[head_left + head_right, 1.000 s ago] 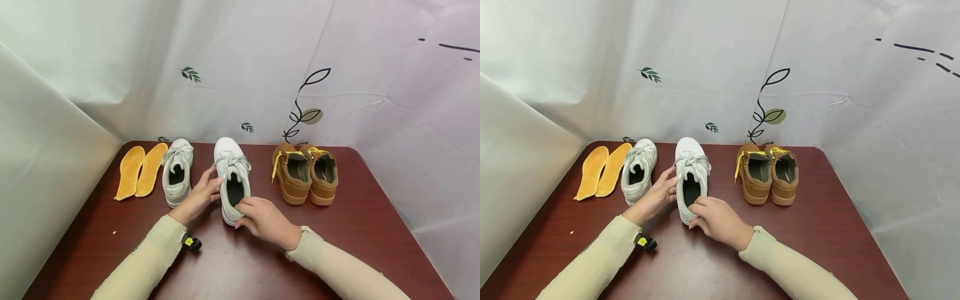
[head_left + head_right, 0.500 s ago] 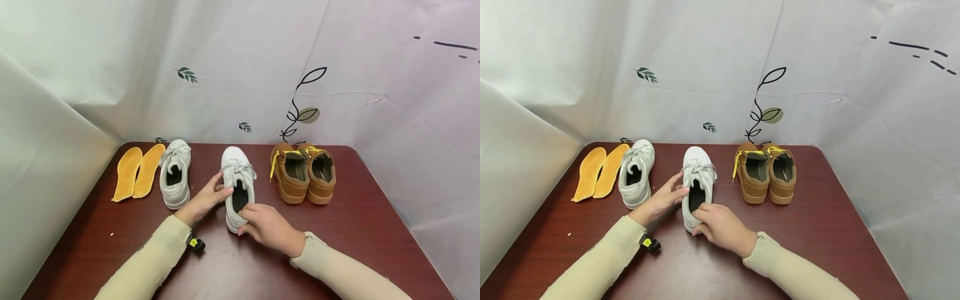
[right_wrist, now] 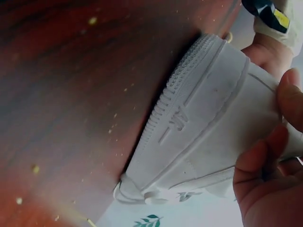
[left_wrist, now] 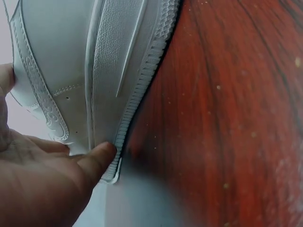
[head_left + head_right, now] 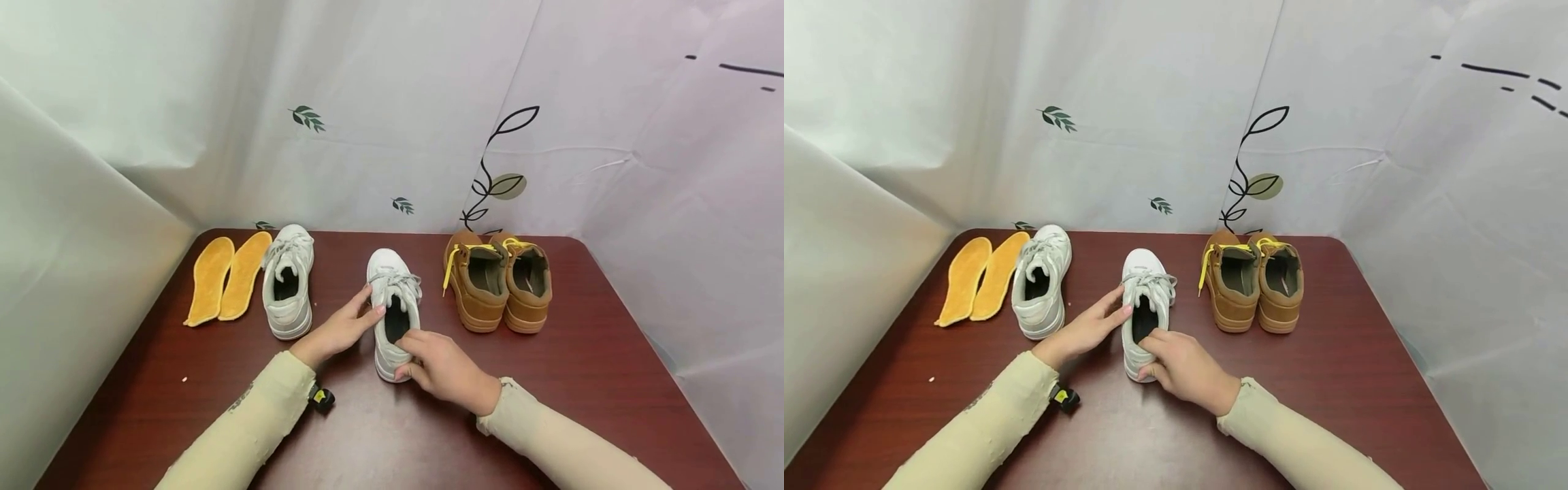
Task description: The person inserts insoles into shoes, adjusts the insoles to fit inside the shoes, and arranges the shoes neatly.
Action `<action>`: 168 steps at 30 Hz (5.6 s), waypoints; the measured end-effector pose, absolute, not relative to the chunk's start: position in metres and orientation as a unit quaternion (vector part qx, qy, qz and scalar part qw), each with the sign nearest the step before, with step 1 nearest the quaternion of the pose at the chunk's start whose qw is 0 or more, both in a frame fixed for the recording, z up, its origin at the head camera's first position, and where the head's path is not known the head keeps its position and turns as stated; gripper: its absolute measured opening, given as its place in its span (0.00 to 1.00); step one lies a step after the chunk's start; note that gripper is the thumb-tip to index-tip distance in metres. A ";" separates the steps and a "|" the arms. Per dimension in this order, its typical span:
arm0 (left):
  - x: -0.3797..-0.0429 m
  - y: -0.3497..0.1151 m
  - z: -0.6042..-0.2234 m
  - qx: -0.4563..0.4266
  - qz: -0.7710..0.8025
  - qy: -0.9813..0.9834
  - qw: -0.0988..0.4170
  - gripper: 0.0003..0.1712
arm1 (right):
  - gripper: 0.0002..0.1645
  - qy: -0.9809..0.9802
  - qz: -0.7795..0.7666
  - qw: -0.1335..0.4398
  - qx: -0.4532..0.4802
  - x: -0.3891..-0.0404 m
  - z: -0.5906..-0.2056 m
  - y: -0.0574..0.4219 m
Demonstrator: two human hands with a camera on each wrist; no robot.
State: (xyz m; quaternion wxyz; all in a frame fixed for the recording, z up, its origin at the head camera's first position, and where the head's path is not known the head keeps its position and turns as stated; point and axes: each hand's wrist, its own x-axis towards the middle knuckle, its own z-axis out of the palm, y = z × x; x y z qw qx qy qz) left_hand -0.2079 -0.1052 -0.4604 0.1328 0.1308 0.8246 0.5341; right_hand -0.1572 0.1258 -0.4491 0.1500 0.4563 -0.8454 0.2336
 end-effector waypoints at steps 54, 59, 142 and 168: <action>-0.211 -0.078 -0.436 0.215 0.248 0.943 -0.056 0.30 | 0.10 -0.950 0.152 0.145 0.232 -0.224 -0.431 0.101; -0.210 -0.079 -0.438 0.212 0.263 0.940 -0.049 0.30 | 0.14 -0.951 0.164 0.131 0.228 -0.222 -0.434 0.100; -0.199 -0.298 -0.455 0.022 0.155 0.987 0.043 0.35 | 0.25 -0.950 0.205 0.085 0.218 -0.220 -0.443 0.097; -0.193 -0.293 -0.417 0.018 0.102 0.985 0.137 0.25 | 0.24 -0.946 0.223 0.082 0.219 -0.218 -0.445 0.100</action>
